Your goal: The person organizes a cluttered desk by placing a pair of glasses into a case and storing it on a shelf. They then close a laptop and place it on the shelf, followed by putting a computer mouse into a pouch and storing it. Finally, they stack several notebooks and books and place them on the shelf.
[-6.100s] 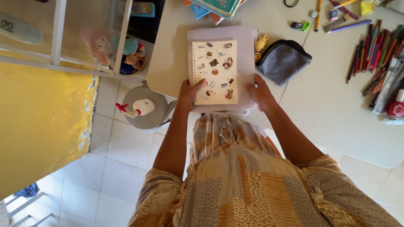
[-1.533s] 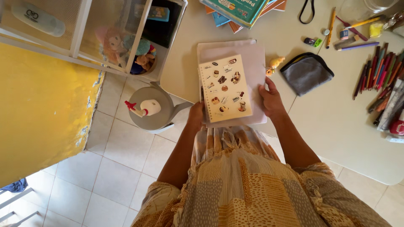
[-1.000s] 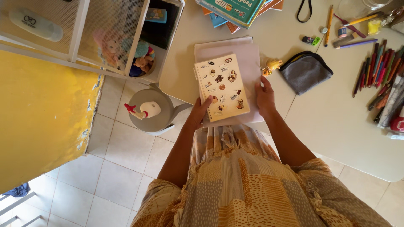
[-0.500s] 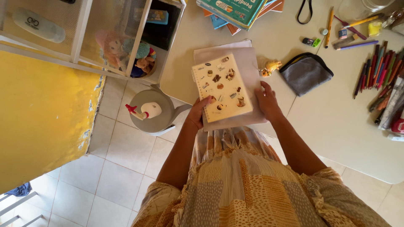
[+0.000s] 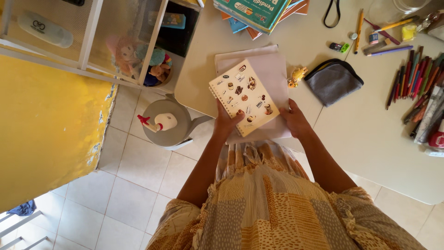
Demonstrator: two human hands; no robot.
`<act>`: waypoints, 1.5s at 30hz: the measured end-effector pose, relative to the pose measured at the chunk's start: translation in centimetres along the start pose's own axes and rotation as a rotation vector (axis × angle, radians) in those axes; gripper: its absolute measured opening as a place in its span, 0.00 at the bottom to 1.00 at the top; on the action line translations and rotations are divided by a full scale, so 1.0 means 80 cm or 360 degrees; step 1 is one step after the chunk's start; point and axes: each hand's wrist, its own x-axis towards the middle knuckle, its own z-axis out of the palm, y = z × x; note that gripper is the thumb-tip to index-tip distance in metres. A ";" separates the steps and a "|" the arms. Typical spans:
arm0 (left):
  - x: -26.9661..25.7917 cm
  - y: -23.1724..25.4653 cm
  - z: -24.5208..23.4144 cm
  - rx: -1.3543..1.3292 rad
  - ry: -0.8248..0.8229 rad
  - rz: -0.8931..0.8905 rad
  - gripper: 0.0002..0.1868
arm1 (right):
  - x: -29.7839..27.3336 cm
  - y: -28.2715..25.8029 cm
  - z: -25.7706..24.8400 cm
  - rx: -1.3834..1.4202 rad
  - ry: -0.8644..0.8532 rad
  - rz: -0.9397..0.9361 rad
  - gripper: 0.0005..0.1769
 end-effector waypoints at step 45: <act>-0.057 0.093 -0.111 -0.0576 0.0802 -0.0119 0.37 | -0.041 -0.206 0.208 -0.0704 -0.0372 -0.0315 0.53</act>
